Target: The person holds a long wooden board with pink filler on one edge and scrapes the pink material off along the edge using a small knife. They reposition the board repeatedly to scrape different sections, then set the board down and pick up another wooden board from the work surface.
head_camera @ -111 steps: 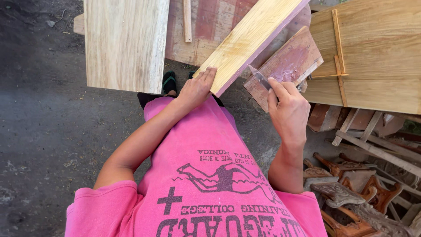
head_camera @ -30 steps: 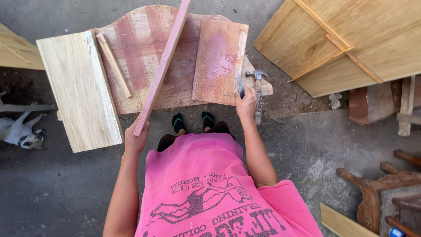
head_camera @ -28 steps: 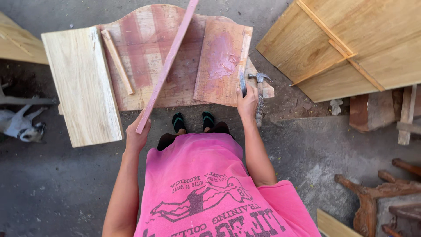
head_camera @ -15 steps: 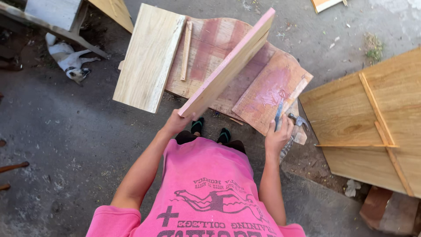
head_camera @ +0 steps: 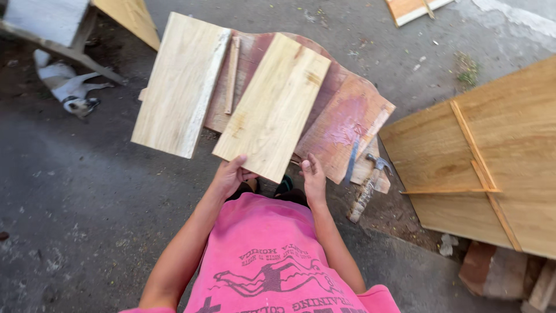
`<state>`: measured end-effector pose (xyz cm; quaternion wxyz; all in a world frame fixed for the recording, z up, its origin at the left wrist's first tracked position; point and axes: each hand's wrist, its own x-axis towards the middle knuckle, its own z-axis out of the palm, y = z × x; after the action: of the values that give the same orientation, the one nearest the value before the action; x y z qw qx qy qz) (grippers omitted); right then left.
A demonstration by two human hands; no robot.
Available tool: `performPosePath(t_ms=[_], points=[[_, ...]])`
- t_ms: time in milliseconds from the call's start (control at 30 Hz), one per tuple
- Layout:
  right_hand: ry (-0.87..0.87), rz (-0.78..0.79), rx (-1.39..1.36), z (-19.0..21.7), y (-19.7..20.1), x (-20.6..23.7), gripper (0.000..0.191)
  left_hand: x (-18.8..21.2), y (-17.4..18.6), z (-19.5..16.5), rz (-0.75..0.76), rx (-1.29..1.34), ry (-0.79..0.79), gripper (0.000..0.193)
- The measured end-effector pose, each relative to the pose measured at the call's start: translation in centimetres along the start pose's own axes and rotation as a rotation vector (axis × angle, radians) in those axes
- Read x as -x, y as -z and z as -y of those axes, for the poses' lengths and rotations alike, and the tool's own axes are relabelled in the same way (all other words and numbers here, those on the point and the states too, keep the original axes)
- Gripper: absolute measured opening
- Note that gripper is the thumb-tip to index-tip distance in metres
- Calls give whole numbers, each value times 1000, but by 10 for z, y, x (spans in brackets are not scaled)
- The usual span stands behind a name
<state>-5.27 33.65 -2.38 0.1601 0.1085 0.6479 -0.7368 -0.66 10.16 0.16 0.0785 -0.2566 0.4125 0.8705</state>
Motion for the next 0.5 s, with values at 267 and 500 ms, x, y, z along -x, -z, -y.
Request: performPosePath(t_ms=[267,500], points=[[314,-567,825,28,77,7,49,-5,25,10,-6,-22,135,50],[55,-604,1034,24,74,-16,63,-9,21,1,-82,-447,-48,46]])
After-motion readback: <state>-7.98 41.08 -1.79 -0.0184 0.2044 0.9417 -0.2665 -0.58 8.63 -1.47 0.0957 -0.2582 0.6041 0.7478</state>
